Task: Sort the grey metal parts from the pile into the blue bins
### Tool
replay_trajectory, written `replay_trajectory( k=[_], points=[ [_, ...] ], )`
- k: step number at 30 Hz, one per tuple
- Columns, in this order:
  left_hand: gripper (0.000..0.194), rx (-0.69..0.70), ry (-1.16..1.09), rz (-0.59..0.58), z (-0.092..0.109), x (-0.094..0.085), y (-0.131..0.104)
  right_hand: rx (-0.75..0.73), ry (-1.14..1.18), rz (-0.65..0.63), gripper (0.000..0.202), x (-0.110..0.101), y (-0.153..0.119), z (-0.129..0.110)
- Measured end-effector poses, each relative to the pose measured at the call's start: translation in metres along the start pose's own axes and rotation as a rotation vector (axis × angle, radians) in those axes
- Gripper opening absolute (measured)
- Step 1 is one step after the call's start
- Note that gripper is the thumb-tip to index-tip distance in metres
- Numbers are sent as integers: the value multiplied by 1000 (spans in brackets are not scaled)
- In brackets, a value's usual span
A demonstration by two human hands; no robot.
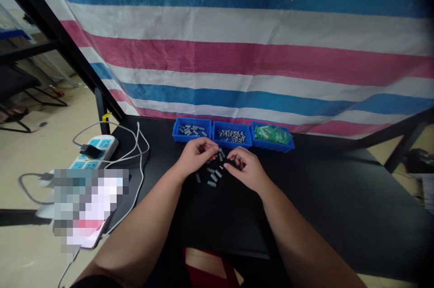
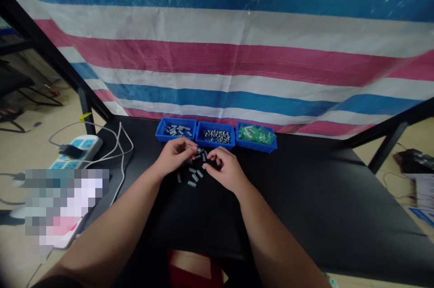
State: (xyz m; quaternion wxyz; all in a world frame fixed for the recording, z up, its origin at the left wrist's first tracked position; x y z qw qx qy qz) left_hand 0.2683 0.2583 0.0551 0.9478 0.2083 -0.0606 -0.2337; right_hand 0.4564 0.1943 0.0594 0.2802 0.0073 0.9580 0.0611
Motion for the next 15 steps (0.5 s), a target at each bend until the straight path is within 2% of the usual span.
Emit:
replay_trajectory(
  k=[3,8,12,15],
  points=[
    [33,14,-60,218,4,-11,5,-35,-154,-89,18,0,-2,-3],
    [39,6,-161,475,2,-23,7,-21,-230,-256,19,8,-4,0],
    [43,-45,-259,595,-2,-29,7,-46,-222,-297,21,11,-4,1],
    [44,-28,-301,611,1,-30,9,-25,-220,-301,19,10,-4,1]
  ],
)
Point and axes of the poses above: each hand's wrist, its own y-axis towards the middle knuckle, its own x-axis out of the palm, z = x × y, the point moved 4 cm from there along y, towards the middle knuckle, and after that the axes turned 15 degrees about x, right-handed, at the moved point
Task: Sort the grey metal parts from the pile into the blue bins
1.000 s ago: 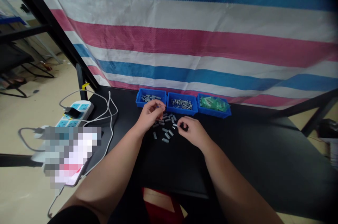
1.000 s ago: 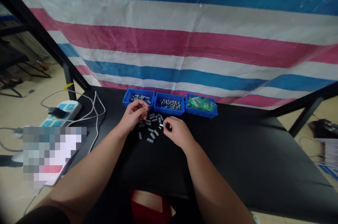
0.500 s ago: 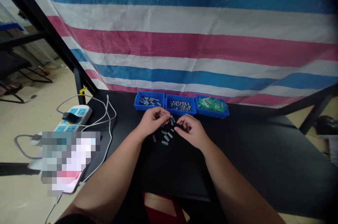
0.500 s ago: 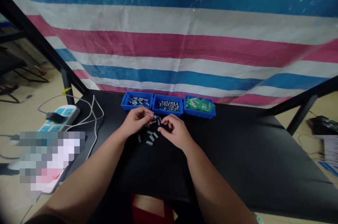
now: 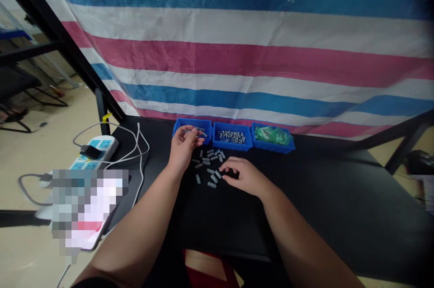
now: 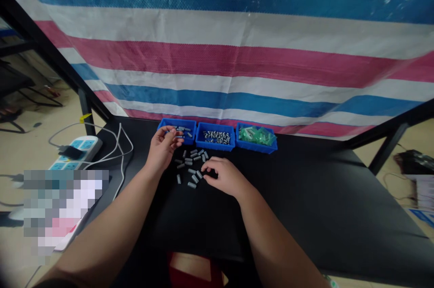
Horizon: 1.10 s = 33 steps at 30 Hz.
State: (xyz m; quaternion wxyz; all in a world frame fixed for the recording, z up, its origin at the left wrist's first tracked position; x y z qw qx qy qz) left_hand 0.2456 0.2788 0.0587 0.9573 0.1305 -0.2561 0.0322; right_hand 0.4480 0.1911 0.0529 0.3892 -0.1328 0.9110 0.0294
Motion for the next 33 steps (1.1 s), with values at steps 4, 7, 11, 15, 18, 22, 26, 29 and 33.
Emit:
replay_trajectory(
  k=[4,7,11,15,18,22,26,29,33],
  points=[
    [38,16,5,-100,2,4,-3,44,-27,17,11,-1,0,0],
    [30,37,70,-198,1,7,-6,76,-66,60,10,-3,0,2],
    [24,68,204,-311,0,10,-9,197,-106,134,7,-7,1,8],
    [18,137,409,-425,-4,12,-13,277,-150,175,11,-11,2,11],
    [13,208,559,-520,-6,13,-17,257,-149,200,13,-12,2,11],
    [11,224,645,-565,-10,11,-17,166,26,380,8,-22,1,11],
    [11,235,720,-510,-14,6,-11,52,165,784,7,-41,-12,12],
    [10,208,733,-501,-17,4,-9,57,255,987,15,-49,-19,16],
    [9,198,700,-506,-18,4,-9,104,380,899,39,-46,-11,21]
  ],
)
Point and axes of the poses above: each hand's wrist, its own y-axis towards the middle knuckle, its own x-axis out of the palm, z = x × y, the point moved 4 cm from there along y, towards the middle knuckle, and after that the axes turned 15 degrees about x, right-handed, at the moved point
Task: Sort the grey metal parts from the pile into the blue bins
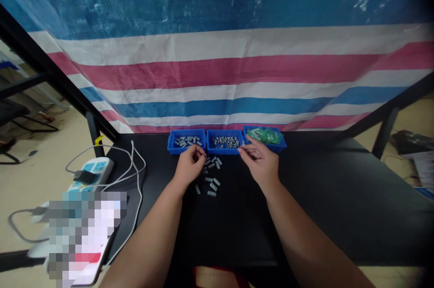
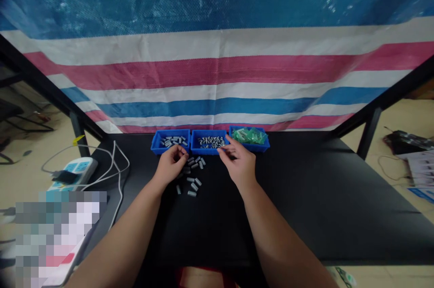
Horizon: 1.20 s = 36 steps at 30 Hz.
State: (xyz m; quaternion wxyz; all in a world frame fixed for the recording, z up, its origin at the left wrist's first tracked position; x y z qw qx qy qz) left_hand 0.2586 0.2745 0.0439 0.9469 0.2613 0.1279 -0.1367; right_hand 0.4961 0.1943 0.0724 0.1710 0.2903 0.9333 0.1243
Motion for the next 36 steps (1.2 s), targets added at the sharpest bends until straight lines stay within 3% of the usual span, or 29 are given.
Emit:
replay_trajectory(
  k=[2,5,9,12,21,25,30,36],
  points=[
    [8,9,14,-10,1,0,0,36,-24,-134,46,10,0,2],
    [7,19,44,-24,3,-1,0,56,-94,-280,41,22,-5,5],
    [7,33,58,-41,4,0,1,-33,-267,-423,27,36,-16,3],
    [7,41,57,-68,6,1,0,-71,-420,-526,27,46,-23,1],
    [12,134,26,-255,20,8,-2,-18,-569,-519,16,55,-21,-2],
    [13,229,35,-273,28,8,-1,-18,-485,-510,17,51,-19,2],
    [18,293,-65,-303,39,8,-2,58,-97,-563,11,49,-20,2],
    [20,129,-297,-298,30,14,-5,67,102,-590,10,52,-23,1]
  ],
)
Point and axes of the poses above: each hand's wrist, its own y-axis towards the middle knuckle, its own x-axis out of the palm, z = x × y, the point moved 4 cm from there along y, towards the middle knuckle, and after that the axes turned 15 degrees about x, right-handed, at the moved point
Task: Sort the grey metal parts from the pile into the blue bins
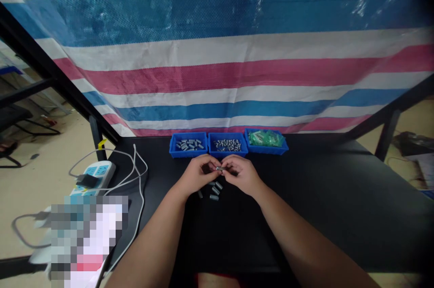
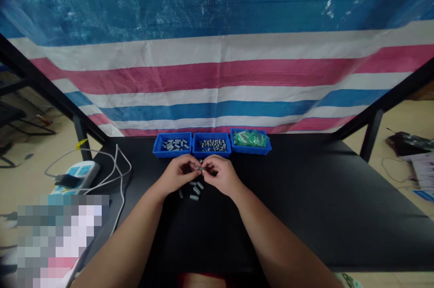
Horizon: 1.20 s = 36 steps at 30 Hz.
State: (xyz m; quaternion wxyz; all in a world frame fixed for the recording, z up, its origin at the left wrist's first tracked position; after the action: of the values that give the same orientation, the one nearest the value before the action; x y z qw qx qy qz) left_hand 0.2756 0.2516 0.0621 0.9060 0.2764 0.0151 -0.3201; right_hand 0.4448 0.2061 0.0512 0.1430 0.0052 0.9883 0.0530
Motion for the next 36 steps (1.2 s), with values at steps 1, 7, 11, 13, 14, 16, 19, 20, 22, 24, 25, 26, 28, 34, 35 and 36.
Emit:
replay_trajectory(
  k=[1,7,11,13,14,16,19,20,22,24,25,26,28,34,35,36],
  points=[
    [21,-31,-37,13,-4,1,-1,5,10,-3,11,1,0,2],
    [28,-90,-67,289,-14,-13,-1,94,79,47,19,-4,3,16],
    [30,-92,-181,686,-17,-36,-2,172,41,80,21,-8,6,23],
    [34,-113,-335,838,-19,-45,-2,190,53,74,22,-8,7,25],
    [36,-128,-414,883,-19,-48,-2,196,66,66,22,-8,7,27],
    [40,-151,-539,915,-17,-51,-1,207,88,44,23,-6,7,29],
    [40,-173,-620,877,-10,-49,0,207,92,19,23,-4,6,29],
    [39,-180,-623,847,-8,-47,0,203,89,16,23,-3,6,28],
    [37,-182,-601,766,-4,-41,0,183,79,9,22,-3,4,24],
    [33,-158,-548,674,-1,-35,1,143,60,0,20,-3,3,18],
    [31,-145,-511,626,0,-32,1,118,49,-6,19,-3,2,15],
    [29,-134,-469,576,0,-30,1,91,36,-14,17,-3,1,12],
    [27,-131,-385,462,0,-24,1,44,15,-33,14,-2,-1,8],
    [35,-207,-270,131,-4,-9,0,-24,-6,-73,12,0,-4,0],
    [35,-213,-260,93,-5,-7,0,-26,-2,-82,12,1,-5,-1],
    [35,-219,-251,57,-5,-5,-1,-26,1,-90,11,1,-5,-1]
  ],
)
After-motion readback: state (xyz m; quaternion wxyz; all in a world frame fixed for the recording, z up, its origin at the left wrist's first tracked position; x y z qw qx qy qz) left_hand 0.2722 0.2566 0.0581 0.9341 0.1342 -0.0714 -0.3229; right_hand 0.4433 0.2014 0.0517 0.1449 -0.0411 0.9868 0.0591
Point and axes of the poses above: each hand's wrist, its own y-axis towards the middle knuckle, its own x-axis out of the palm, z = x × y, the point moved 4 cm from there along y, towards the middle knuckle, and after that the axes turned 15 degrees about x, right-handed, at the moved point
